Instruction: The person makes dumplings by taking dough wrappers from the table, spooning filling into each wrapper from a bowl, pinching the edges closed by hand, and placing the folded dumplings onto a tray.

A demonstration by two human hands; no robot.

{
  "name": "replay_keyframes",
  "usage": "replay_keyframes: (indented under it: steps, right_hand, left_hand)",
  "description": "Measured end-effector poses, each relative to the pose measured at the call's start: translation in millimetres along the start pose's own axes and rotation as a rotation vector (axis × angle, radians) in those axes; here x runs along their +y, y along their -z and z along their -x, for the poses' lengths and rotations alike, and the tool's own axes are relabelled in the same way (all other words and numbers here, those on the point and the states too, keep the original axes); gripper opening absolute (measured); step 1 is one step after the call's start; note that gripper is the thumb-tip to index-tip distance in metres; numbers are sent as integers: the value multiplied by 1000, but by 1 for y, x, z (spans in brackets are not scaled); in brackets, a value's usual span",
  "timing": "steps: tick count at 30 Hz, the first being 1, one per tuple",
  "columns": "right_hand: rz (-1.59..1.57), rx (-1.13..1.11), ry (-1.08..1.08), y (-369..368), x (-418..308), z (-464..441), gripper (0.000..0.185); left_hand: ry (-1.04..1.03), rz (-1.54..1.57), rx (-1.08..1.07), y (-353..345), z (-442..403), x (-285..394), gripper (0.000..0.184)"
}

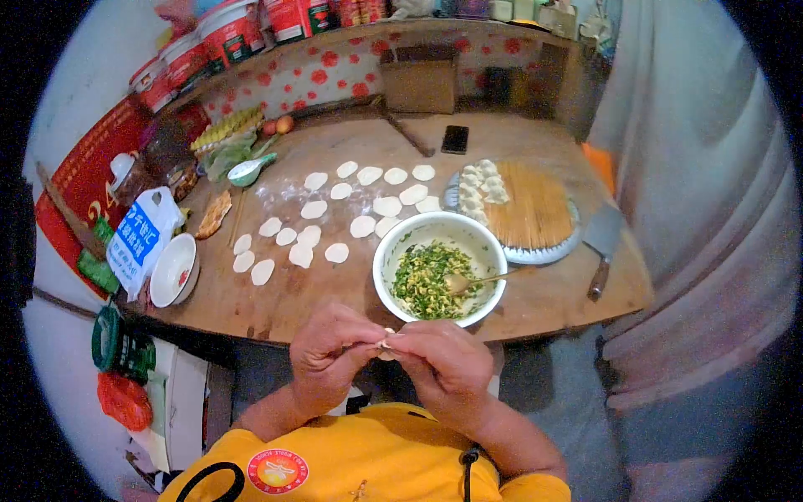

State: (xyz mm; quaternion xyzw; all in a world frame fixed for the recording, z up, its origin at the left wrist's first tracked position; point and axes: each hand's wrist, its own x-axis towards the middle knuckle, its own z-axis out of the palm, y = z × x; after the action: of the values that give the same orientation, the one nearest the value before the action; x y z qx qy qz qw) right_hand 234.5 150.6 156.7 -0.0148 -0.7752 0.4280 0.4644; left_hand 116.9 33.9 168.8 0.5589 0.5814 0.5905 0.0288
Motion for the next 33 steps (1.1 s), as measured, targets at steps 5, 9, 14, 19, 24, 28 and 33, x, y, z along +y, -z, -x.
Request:
replay_keyframes:
  steps: [5, 9, 14, 19, 24, 28, 33]
  right_hand:
    - [79, -3, 59, -3, 3, 6, 12]
    - [42, -17, 37, -4, 4, 12, 12]
    - [-59, 10, -107, -6, 8, 15, 10]
    - [-88, 46, -230, 5, -6, 16, 23]
    - [72, 58, -151, 17, -3, 18, 26]
    - [152, -13, -87, 19, -1, 23, 9]
    - [169, -37, -64, 15, -2, 29, 7]
  left_hand:
    - [42, 65, 27, -10, 12, -14, 8]
    - [260, 252, 33, -10, 21, -11, 5]
    - [419, 297, 38, -8, 20, -7, 14]
    - [355, 343, 170, -15, 12, -10, 16]
    - [424, 301, 66, -30, 6, -10, 4]
    - [296, 166, 15, -38, 10, -2, 8]
    - [180, 58, 0, -32, 16, -11, 7]
